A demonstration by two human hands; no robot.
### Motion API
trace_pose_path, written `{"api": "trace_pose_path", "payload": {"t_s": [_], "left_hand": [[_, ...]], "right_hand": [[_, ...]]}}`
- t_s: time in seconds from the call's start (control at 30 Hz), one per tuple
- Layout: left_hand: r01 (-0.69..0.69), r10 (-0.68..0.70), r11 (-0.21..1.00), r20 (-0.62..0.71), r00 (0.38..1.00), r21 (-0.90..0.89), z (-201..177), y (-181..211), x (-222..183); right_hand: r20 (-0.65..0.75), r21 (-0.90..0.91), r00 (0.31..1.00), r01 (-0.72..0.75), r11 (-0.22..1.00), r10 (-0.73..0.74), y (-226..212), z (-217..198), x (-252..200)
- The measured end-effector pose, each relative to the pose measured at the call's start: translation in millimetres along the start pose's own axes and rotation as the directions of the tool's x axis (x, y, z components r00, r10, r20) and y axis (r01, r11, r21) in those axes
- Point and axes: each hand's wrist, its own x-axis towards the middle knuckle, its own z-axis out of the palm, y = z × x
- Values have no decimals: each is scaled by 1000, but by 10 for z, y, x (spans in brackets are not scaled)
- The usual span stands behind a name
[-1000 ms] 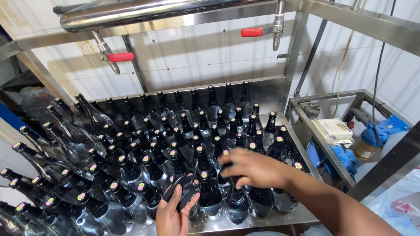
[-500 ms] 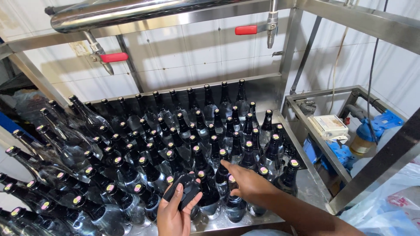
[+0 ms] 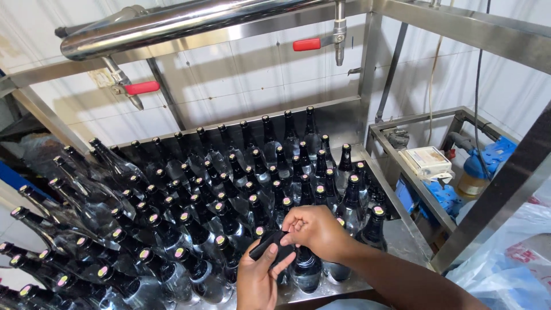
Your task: The person applies small, round, pink and white stickers to the necks of numerous dark glass bottles arranged on a stainless steel rack. They peel each sticker from a white backing sheet and press it onto the bottle neck, working systematically through the rows.
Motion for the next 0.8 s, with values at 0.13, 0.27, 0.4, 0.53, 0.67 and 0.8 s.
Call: {"api": "trace_pose_path", "payload": {"t_s": [0.13,0.27,0.4,0.53,0.67,0.8], "left_hand": [[-34,34,999,42,999,-10,65,101,-90],[17,-18,1000,62,998,14,117,259,-200],[-11,12,999,-33,999,53,185,267,-231],[-51,47,997,-76,996,-59,127,253,-193],[-89,88,996,-33,996,-22,45,204,-167],[-101,101,995,-3,995,0,-39,154,-105]], "right_hand": [[-22,122,998,57,991,-55,60,-23,23],[10,-51,959,285,957,-285,121,-79,34],[-34,-210,984,165,964,-176,44,-55,28],[-200,-153,947,222,963,-251,-136,-105,19],[-33,-27,999,3,1000,-4,-124,-135,88],[-20,-20,992,121,993,-121,-12,-122,97]]}}
